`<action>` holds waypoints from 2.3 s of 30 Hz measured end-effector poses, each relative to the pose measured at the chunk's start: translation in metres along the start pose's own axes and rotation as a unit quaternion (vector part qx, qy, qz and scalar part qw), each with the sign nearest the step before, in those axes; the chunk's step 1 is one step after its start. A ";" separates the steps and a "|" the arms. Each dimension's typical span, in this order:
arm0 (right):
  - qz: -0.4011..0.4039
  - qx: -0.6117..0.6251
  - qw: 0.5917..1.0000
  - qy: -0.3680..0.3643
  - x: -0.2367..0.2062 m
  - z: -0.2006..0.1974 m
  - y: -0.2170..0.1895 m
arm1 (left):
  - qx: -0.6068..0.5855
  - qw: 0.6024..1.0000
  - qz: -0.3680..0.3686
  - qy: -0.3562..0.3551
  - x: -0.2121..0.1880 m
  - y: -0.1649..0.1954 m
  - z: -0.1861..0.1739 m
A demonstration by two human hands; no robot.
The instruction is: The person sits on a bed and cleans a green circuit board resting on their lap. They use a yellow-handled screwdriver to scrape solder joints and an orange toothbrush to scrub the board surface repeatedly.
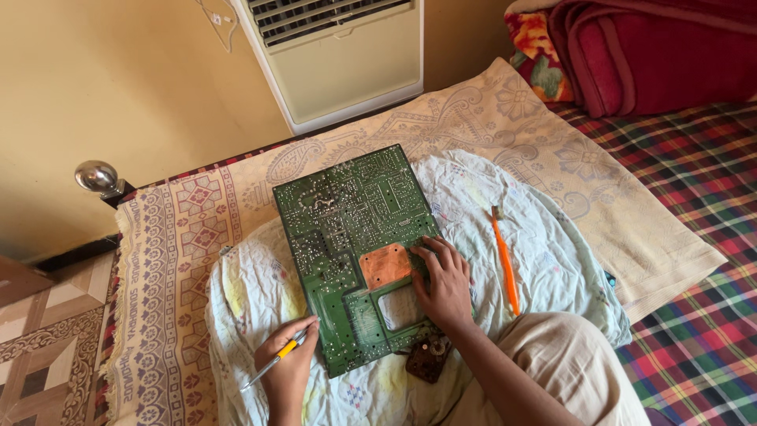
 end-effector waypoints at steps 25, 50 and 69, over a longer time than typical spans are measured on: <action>-0.008 -0.010 1.000 -0.008 0.001 0.000 -0.002 | 0.120 0.990 -0.069 -0.031 -0.011 0.007 -0.001; -0.006 -0.001 1.000 -0.006 -0.001 -0.001 -0.002 | 0.143 0.985 -0.087 -0.042 -0.010 -0.006 0.002; -0.004 0.000 1.000 -0.004 0.000 -0.001 -0.004 | 0.140 0.987 -0.083 -0.004 0.004 -0.031 0.015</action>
Point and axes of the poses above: each hand's wrist, its own x-axis towards the middle knuckle, its own z-axis out of the palm, y = z × x, the point moved 9 cm from there along x, towards the middle knuckle, and after that the axes turned 12 degrees about -y, right-handed, at the moved point
